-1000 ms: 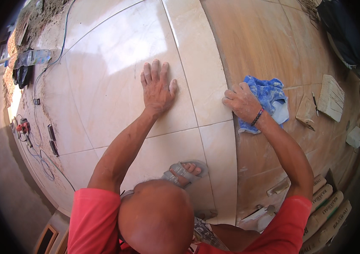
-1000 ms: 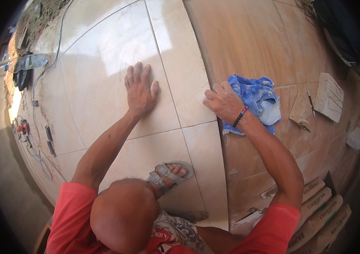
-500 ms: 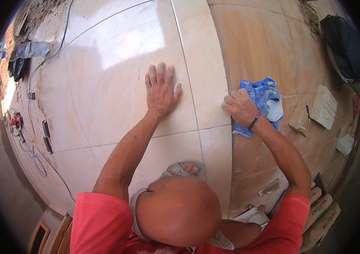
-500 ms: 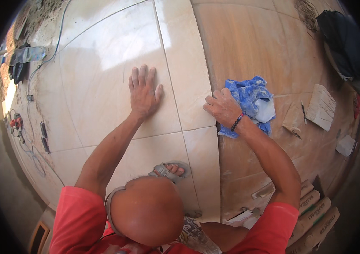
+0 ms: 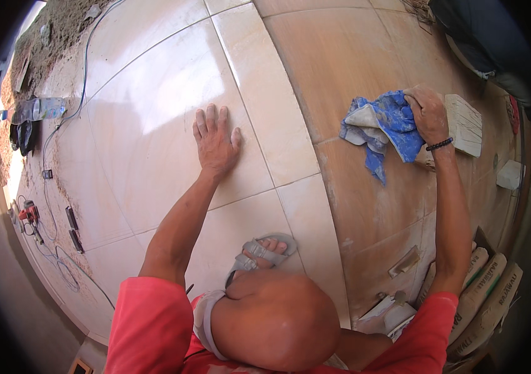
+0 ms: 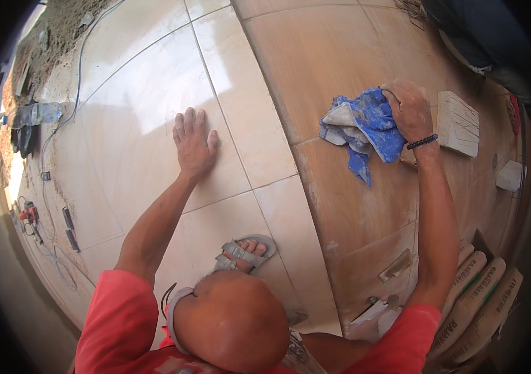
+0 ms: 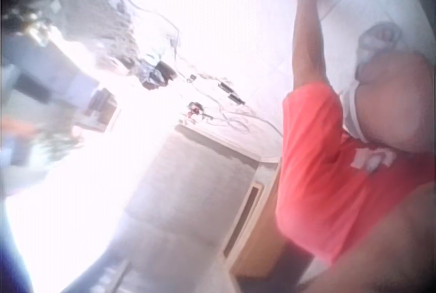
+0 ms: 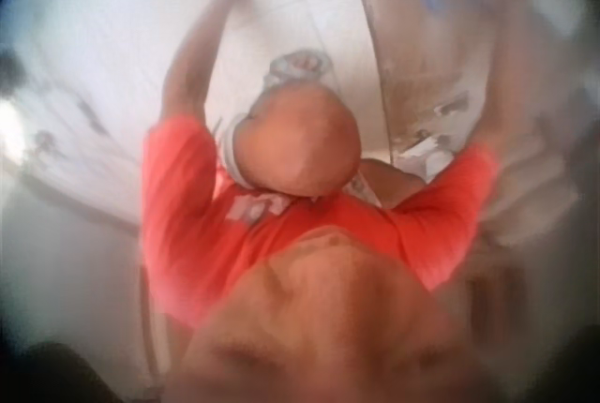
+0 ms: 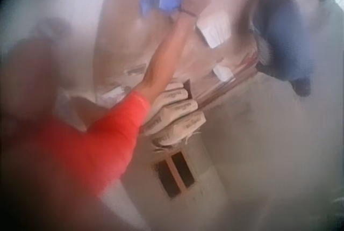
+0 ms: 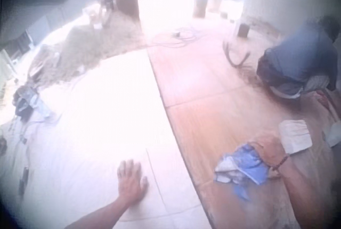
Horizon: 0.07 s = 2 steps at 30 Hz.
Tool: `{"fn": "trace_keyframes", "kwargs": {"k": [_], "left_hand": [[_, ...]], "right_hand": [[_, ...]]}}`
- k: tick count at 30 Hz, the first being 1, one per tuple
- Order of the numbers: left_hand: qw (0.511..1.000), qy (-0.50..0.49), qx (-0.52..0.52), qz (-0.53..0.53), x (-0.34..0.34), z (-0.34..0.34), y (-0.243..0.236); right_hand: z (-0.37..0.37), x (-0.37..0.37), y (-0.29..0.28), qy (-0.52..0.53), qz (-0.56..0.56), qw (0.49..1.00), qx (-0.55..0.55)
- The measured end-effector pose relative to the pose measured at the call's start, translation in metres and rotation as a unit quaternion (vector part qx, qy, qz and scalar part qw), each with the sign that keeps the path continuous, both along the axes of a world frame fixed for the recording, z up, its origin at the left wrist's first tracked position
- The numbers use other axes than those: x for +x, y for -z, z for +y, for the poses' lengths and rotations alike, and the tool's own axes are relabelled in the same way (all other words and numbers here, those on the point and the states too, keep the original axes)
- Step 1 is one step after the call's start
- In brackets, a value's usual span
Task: The person applies grout to tile joints using a grout float and a putty knife, then wipes excess grout with a blue cloth. The person later sweeps the tiled floor with a broom.
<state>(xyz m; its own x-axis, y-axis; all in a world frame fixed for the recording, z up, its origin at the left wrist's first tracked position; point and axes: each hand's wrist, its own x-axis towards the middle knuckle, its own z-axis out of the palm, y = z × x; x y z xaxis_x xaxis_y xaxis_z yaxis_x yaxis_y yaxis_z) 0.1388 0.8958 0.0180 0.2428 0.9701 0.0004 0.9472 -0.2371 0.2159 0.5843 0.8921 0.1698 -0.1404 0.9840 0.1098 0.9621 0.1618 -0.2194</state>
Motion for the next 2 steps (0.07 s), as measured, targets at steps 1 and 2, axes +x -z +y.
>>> {"fn": "trace_keyframes", "kwargs": {"k": [1, 2], "left_hand": [[1.000, 0.003, -0.001, 0.003, 0.003, -0.001, 0.003], [1.000, 0.000, -0.007, 0.020, 0.001, 0.000, 0.008]], "right_hand": [[-0.016, 0.008, -0.004, 0.005, -0.031, 0.999, 0.015], [-0.030, 0.012, 0.000, 0.009, -0.061, 0.998, 0.028]]}}
